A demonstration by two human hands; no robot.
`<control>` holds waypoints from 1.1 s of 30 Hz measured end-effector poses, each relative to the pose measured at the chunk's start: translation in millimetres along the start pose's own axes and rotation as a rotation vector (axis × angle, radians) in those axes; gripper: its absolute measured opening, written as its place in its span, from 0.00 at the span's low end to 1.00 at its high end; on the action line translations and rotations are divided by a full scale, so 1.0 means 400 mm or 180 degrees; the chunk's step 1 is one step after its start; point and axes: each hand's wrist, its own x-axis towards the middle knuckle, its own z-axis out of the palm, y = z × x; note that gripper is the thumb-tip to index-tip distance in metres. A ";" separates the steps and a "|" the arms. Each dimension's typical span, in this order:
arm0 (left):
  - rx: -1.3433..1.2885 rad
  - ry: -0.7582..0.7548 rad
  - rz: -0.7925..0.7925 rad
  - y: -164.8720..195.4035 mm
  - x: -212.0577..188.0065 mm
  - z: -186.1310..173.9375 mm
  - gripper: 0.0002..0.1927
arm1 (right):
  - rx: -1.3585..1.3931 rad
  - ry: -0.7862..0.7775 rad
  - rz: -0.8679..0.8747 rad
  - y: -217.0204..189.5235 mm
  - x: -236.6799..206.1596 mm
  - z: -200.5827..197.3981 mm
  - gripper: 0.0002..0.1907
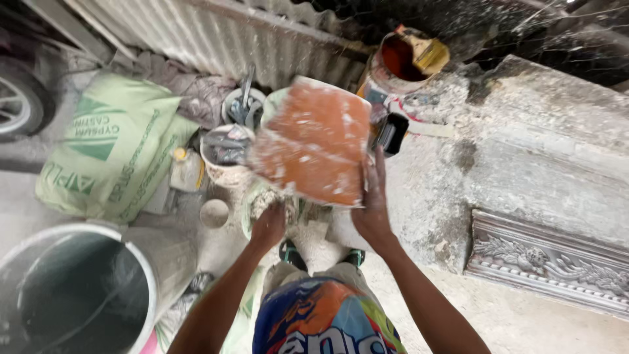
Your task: The person handles ornate plaster molding pieces in a casting workshop. They pour liquid from a plastic jug into a bowl, mix plaster-like material by hand, scrape the inside of a terracotta bowl, then use a small scraper to remove residue from the detailed surface of the decorative moldings, and finally scrape residue into a small pink bowl.
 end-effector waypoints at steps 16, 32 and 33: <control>0.0417 0.0462 0.0942 0.514 0.489 -0.011 0.22 | 0.1868 0.1622 0.3512 0.276 -0.273 -0.573 0.19; -0.1276 0.0571 0.0317 0.924 0.876 0.148 0.32 | 0.1799 0.0884 0.3963 0.590 -0.280 -0.798 0.40; -0.1411 0.0610 0.0021 0.939 0.922 0.162 0.33 | 0.1781 0.0841 0.4035 0.611 -0.275 -0.802 0.41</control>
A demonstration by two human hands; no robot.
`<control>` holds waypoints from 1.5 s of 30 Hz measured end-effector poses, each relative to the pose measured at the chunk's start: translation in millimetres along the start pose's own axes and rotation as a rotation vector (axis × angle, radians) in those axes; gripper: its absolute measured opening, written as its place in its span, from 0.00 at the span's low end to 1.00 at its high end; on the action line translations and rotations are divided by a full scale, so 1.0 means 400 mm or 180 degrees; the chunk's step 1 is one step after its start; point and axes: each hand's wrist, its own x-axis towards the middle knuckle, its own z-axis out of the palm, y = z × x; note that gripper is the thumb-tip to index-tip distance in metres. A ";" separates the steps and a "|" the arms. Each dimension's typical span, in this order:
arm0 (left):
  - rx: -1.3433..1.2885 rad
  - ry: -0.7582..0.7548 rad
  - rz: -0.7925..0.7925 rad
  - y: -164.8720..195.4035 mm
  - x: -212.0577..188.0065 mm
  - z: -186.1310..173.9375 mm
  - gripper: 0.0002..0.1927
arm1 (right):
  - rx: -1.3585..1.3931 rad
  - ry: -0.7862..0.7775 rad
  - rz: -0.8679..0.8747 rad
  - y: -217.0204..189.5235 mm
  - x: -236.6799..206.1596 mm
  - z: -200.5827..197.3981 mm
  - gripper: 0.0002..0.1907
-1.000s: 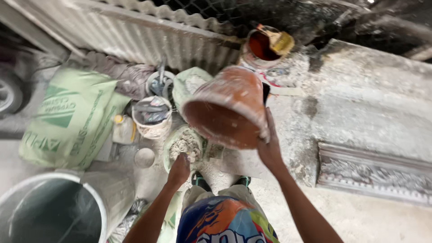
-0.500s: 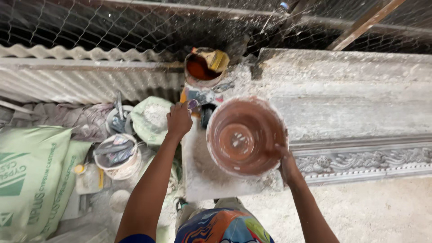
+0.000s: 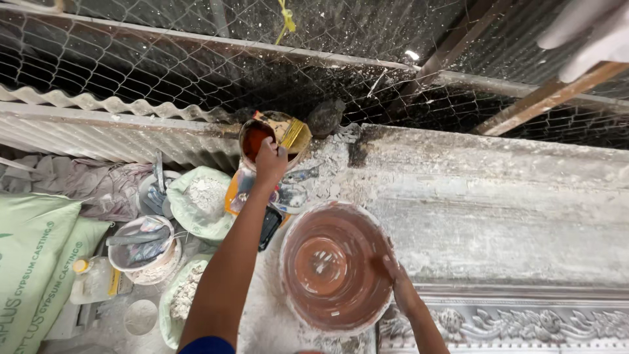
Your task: The person handles ornate plaster molding pieces in a casting workshop. They pour liquid from a plastic jug into a bowl, mix plaster-like material by hand, scrape the inside of a terracotta bowl, then use a small scraper to remove residue from the detailed surface of the decorative moldings, and finally scrape residue into a small pink bowl.
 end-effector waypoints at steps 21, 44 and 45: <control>0.1982 -0.0181 0.0471 -0.020 0.218 -0.046 0.24 | -0.1025 -0.0050 0.0703 -0.069 0.056 0.068 0.46; -0.3794 -0.0109 0.0473 -0.029 -0.264 -0.197 0.19 | -0.0728 -0.0288 0.0622 0.027 -0.091 0.071 0.22; -0.3855 -0.0181 0.0173 -0.024 -0.316 -0.211 0.19 | -0.0911 -0.0106 0.0494 0.029 -0.106 0.081 0.22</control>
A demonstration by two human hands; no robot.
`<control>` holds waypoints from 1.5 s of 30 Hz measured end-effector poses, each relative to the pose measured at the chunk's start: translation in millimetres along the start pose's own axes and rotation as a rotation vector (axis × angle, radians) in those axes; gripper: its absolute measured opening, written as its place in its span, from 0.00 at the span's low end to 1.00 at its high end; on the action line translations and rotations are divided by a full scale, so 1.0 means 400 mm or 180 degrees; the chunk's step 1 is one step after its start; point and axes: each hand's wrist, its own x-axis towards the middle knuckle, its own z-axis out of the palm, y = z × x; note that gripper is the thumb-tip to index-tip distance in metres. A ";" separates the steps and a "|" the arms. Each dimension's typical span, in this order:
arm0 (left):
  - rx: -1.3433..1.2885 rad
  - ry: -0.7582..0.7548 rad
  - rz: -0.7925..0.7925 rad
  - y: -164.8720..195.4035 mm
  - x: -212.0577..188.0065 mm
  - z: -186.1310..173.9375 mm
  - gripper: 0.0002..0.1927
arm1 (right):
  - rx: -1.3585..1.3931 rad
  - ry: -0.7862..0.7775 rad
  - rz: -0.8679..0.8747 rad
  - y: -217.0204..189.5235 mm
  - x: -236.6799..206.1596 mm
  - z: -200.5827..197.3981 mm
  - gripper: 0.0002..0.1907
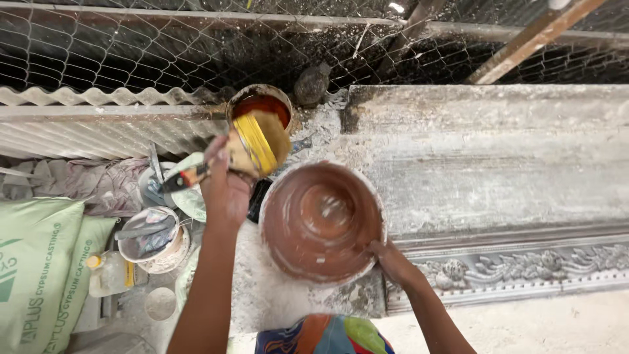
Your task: The person handles ornate plaster molding pieces in a casting workshop. They pour liquid from a plastic jug into a bowl, mix plaster-like material by hand, scrape the inside of a terracotta bowl, then use a small scraper to remove residue from the detailed surface of the decorative moldings, and finally scrape residue into a small pink bowl.
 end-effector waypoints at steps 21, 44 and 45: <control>0.6002 -0.3092 -0.0177 -0.282 -0.228 -0.134 0.18 | -0.1073 0.1003 -0.2348 0.067 -0.222 0.271 0.48; 0.6088 -0.2718 -0.0972 -0.194 -0.379 -0.245 0.24 | -0.2171 0.0095 -0.1256 -0.126 -0.326 0.249 0.57; 0.6751 -0.2986 -0.0644 -0.209 -0.343 -0.242 0.23 | -0.2177 0.0088 -0.1484 -0.132 -0.327 0.251 0.55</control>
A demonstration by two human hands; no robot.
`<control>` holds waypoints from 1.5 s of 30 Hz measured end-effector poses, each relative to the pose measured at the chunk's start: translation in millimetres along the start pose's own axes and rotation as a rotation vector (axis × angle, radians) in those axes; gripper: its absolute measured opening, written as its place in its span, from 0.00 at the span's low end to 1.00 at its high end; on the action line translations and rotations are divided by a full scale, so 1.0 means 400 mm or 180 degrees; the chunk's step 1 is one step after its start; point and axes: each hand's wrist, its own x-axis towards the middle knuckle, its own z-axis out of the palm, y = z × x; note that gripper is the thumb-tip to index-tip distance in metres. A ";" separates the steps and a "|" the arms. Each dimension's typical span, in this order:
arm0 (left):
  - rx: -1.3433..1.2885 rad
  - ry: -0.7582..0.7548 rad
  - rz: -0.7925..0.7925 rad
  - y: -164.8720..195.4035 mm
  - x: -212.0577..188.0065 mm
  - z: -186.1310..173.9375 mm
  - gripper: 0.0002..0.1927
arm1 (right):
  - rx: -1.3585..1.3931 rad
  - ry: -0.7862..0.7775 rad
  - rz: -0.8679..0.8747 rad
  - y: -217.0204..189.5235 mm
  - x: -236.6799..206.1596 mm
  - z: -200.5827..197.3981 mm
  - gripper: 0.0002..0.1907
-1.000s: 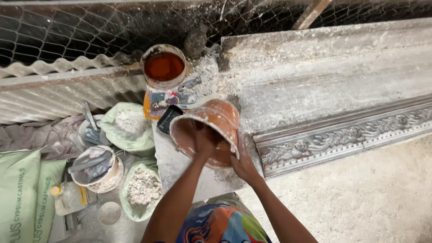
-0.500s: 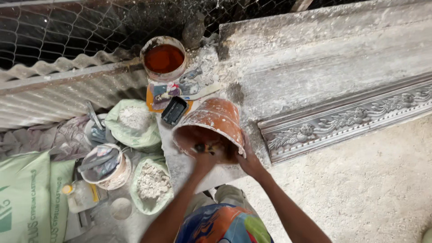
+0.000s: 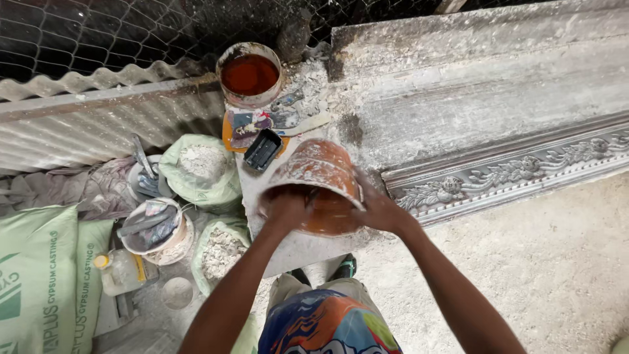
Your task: The person handles ornate plaster molding pieces in a casting workshop. They pour liquid from a plastic jug into a bowl, mix plaster-like material by hand, scrape the inside of a terracotta bowl, then use a small scraper to remove residue from the detailed surface of the decorative moldings, and finally scrape residue into a small pink bowl.
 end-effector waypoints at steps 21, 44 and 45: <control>-0.2999 0.1628 0.1196 0.151 -0.157 0.182 0.09 | 0.1853 0.0817 0.0282 0.281 -0.044 0.255 0.52; -0.2843 0.1930 0.0490 0.153 -0.004 0.079 0.14 | 0.0543 0.0876 -0.0606 0.145 0.004 0.260 0.52; -0.2685 0.1618 0.0677 0.143 -0.005 0.088 0.14 | 0.0476 0.0899 -0.0743 0.162 -0.004 0.268 0.52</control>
